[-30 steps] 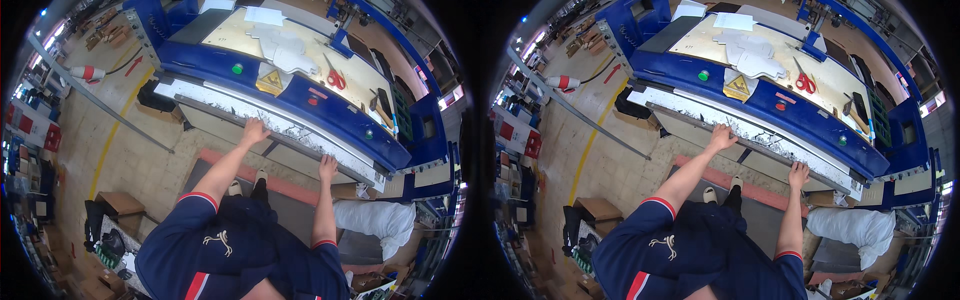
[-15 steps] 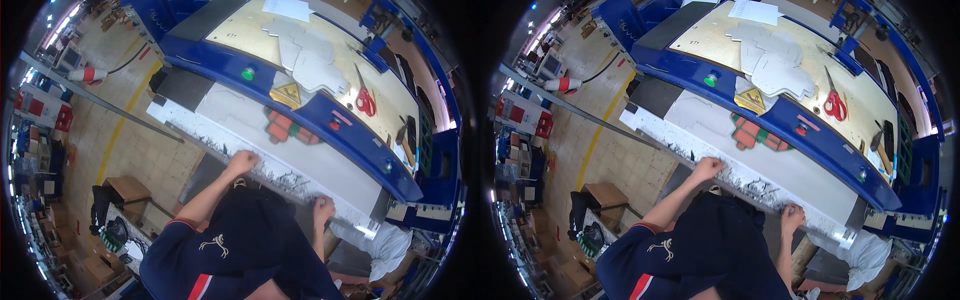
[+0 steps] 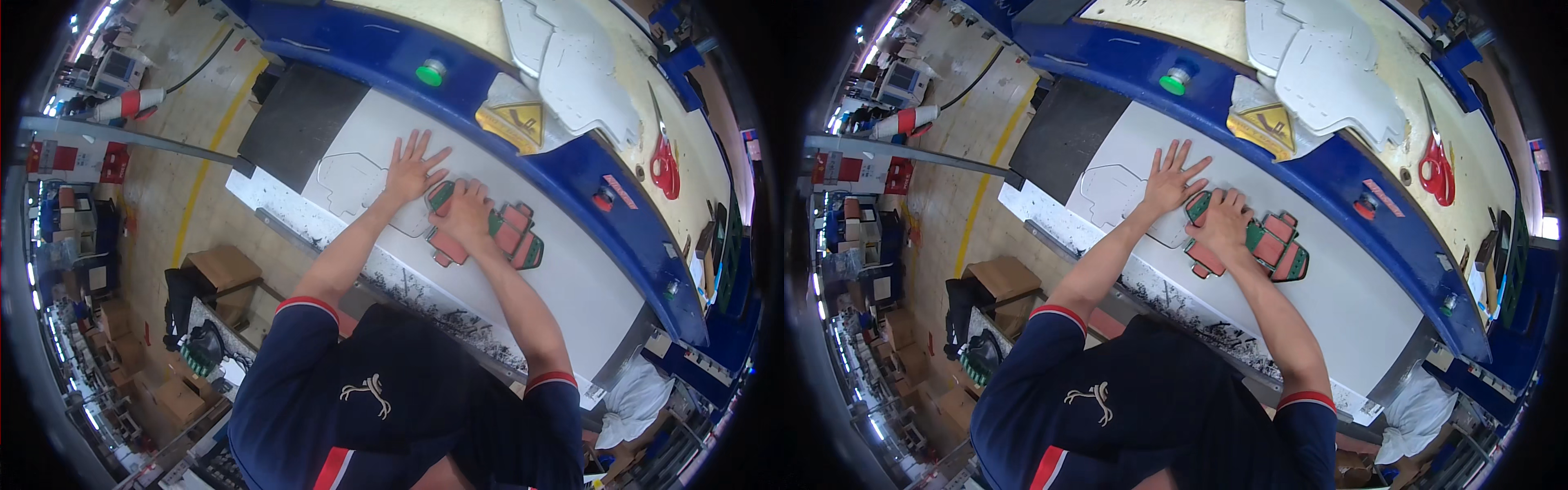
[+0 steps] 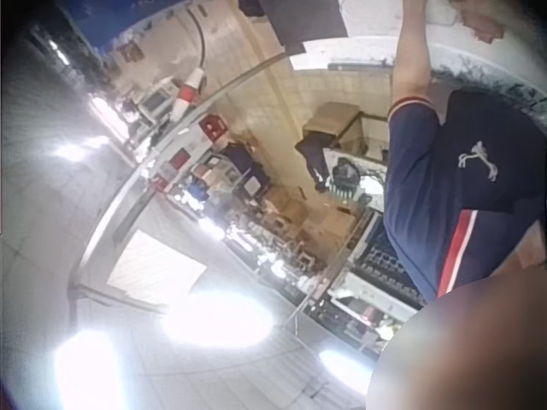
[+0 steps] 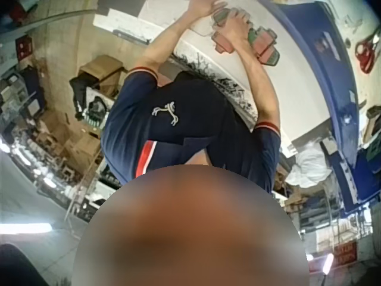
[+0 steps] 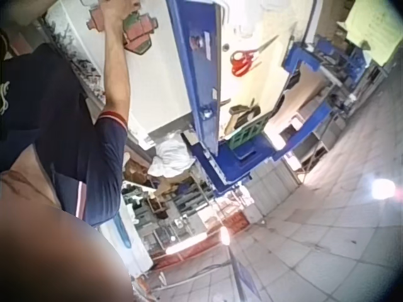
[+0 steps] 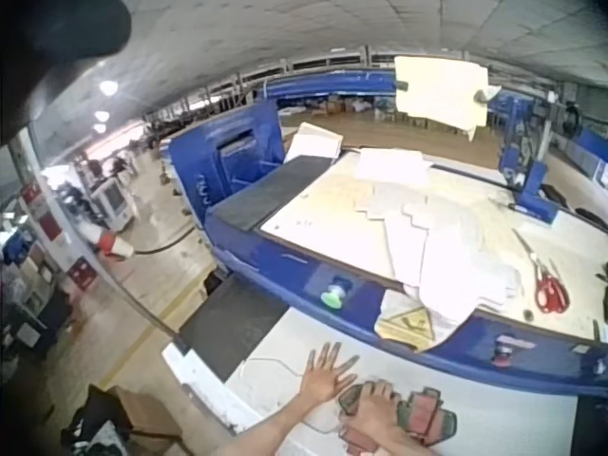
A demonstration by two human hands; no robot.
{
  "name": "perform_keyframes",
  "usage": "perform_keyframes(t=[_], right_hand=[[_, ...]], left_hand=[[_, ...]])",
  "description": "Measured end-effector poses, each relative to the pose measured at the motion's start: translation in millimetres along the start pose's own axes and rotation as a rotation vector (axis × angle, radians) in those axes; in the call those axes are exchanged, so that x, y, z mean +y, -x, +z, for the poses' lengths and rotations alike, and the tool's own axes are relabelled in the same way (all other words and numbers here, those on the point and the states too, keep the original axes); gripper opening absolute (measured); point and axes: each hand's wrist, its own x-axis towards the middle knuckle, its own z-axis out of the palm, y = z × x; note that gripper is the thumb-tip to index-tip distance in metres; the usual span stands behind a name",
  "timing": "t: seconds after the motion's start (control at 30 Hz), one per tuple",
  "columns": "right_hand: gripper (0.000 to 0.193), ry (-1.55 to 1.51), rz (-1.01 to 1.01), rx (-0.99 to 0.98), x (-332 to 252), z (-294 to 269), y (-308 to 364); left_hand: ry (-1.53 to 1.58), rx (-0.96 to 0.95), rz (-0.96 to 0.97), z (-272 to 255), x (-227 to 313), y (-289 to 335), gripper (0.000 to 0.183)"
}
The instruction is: Cutting shoe components from a sheet of material using an industrial press and scissors.
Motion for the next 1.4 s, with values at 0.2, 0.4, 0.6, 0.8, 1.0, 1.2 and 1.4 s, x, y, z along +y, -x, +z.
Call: perform_keyframes(t=[0.2, 0.4, 0.6, 0.8, 1.0, 1.2, 1.4], right_hand=[[0.074, -0.315, -0.214, 0.307, 35, -78, 57], [0.061, -0.735, 0.294, 0.888, 143, -91, 208], [0.072, -1.841, 1.052, 0.569, 217, -51, 293], [0.074, -2.020, 1.143, -0.036, 266, -7, 292], [0.074, -1.167, 0.805, -0.471, 300, -11, 319], [0.086, -0.242, 0.122, 0.388, 328, 24, 316], [0.084, -0.241, 0.140, 0.435, 330, 26, 314]], left_hand=[[0.003, 0.002, 0.000, 11, 6, 1, 0.054], [0.092, -0.039, -0.009, 5, -10, 3, 0.052], [0.726, 0.025, -0.049, -11, 60, 22, 0.024], [0.783, -0.264, 0.037, -17, 130, 88, 0.047], [0.462, -0.437, 0.209, -33, 176, 113, 0.102], [0.355, -0.316, 0.146, -17, 199, 114, 0.093], [0.378, -0.282, 0.105, -12, 206, 108, 0.090]])
